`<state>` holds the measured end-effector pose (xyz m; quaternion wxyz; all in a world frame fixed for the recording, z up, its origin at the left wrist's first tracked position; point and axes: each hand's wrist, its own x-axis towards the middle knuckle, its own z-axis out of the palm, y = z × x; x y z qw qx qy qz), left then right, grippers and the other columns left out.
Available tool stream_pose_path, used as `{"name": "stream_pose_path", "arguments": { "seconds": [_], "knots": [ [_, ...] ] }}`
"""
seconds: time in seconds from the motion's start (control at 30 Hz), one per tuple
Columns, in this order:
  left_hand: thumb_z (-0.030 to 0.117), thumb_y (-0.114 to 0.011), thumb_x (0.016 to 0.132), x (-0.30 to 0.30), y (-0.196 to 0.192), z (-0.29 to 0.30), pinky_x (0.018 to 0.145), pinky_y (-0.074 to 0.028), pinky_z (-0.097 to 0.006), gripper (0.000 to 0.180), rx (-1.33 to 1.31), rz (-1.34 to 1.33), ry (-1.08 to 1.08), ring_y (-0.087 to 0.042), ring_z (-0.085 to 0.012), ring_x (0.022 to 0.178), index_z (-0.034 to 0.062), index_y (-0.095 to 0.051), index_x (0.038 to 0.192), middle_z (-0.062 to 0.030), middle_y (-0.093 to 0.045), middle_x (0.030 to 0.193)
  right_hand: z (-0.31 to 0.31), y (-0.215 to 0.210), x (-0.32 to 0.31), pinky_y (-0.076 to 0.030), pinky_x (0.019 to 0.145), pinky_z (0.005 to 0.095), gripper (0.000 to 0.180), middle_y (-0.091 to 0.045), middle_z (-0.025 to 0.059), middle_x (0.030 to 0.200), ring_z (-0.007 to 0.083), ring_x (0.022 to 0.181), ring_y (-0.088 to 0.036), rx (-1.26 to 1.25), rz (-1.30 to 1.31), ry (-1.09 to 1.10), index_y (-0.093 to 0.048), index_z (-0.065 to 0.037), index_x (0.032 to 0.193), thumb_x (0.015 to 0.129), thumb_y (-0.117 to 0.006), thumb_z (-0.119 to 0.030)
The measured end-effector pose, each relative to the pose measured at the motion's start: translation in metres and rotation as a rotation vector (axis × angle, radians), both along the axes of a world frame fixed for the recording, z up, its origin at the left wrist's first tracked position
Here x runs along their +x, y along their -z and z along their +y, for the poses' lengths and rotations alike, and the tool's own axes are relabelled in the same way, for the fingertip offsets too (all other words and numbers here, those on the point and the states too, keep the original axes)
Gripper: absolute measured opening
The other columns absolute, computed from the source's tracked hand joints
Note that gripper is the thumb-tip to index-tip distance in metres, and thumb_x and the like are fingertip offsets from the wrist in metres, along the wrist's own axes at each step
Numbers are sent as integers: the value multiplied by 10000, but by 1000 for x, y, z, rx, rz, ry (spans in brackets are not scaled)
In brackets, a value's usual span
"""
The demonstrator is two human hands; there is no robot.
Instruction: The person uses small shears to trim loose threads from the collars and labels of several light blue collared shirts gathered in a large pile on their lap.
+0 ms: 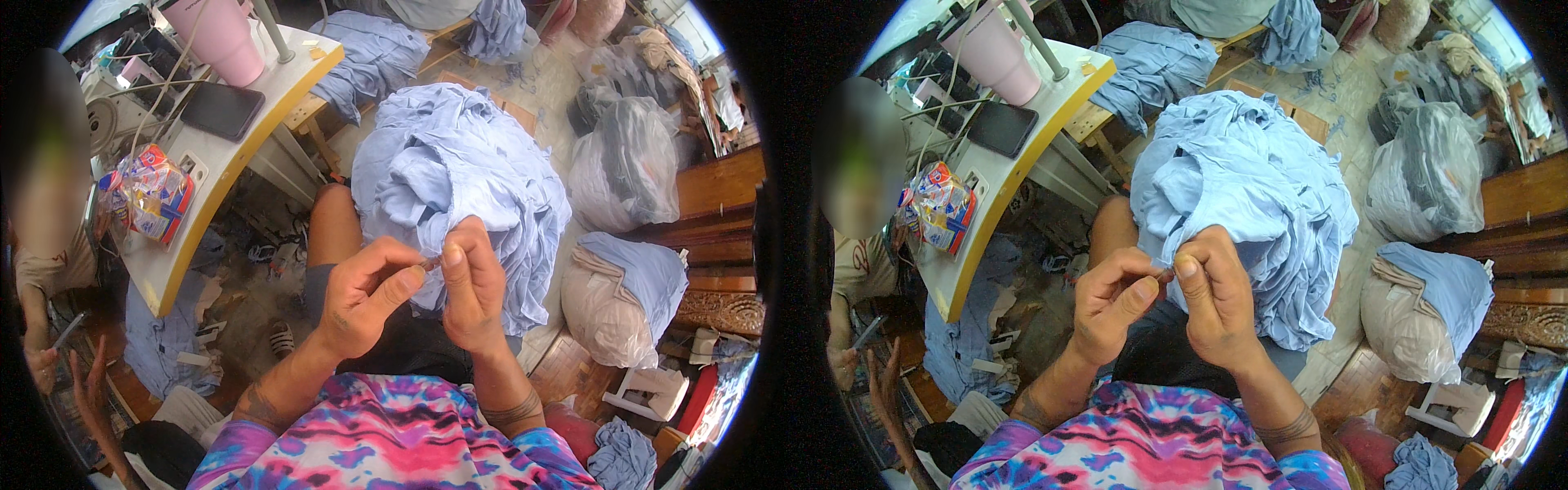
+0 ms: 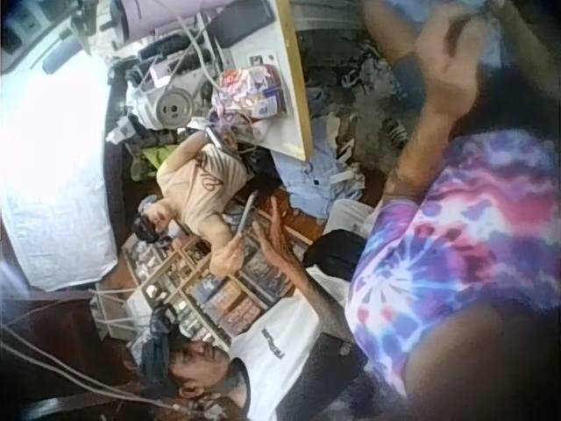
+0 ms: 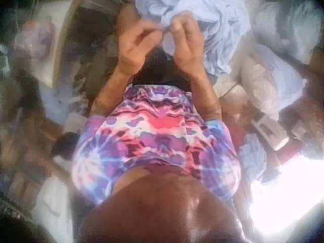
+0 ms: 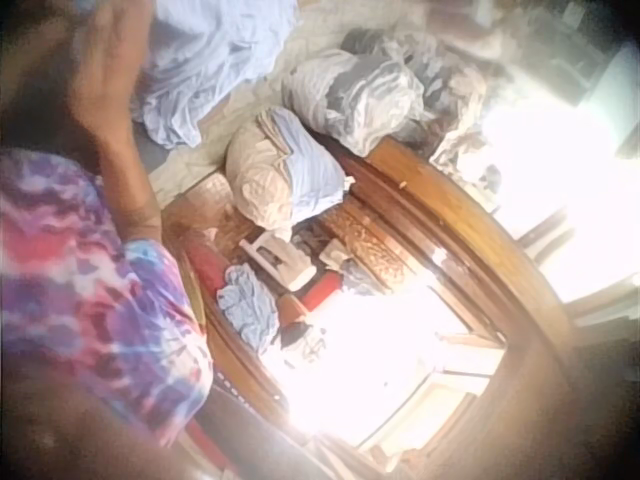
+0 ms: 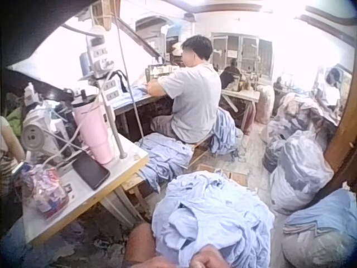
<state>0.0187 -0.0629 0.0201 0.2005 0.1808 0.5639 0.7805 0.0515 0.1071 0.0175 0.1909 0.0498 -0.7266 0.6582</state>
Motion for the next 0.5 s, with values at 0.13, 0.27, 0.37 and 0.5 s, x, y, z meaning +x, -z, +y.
{"name": "stream_pose_path", "arguments": {
  "seconds": [0.13,0.27,0.37,0.5],
  "knots": [
    [147,-660,1052,-1,6,-1,834,-468,-232,209,99,-78,31,-598,-81,917,-37,-671,1149,-23,-654,1010,-7,-1,0,-455,742,303,200,-535,93,915,177,804,-556,-15,-16,44,-591,3,972,1092,-539,-148],
    [102,-643,1048,1,9,3,834,-470,-236,169,120,-37,-12,-600,-86,917,-38,-678,1136,-39,-661,1027,-7,2,0,-445,732,297,198,-518,79,906,153,789,-522,-8,-37,86,-579,2,973,1096,-527,-145],
    [67,-629,1041,1,4,4,828,-467,-233,159,98,73,-34,-594,-83,923,-34,-668,1158,-48,-659,1041,0,12,-2,-437,723,293,199,-509,67,906,138,783,-494,-117,-103,150,-565,-2,972,1098,-523,-149],
    [61,-612,1043,-8,0,5,817,-463,-230,241,106,8,-42,-585,-76,939,-17,-608,1271,-48,-654,1048,5,11,-6,-421,703,283,217,-490,40,902,133,774,-462,-225,-108,101,-546,-11,951,1109,-508,-155]
  ]
}}
